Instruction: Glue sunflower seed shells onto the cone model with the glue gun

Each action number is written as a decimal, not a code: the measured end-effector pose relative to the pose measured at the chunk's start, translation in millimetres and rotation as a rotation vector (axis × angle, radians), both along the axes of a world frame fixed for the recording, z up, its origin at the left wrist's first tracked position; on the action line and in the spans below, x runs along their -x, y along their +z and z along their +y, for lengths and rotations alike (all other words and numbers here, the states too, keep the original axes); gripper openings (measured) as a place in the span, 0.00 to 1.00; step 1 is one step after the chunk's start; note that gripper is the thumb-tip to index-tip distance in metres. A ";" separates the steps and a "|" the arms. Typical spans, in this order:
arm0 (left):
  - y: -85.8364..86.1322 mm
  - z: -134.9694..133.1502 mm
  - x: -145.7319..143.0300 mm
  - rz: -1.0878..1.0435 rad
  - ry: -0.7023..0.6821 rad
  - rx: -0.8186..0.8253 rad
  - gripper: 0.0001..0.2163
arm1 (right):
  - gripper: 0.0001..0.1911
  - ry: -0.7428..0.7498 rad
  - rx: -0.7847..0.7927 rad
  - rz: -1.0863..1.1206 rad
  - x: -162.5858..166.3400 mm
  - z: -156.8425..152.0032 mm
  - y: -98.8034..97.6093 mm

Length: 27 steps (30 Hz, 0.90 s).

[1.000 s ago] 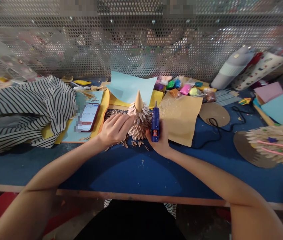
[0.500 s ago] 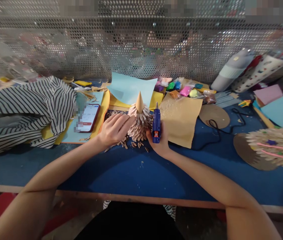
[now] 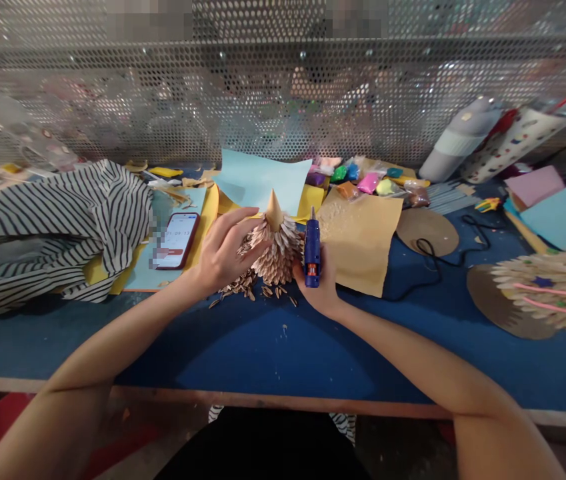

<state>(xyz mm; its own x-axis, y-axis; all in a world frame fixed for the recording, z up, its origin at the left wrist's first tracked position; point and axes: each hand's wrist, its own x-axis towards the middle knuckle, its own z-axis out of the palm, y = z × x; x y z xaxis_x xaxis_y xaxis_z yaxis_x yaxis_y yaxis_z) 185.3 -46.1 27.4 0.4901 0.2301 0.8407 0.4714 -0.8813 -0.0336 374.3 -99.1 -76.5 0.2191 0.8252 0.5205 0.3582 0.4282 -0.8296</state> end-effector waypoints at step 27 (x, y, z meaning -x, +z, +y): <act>6.7 -0.1 -2.5 -0.105 -0.103 0.224 0.08 | 0.19 -0.013 -0.017 -0.007 0.6 0.2 -3.8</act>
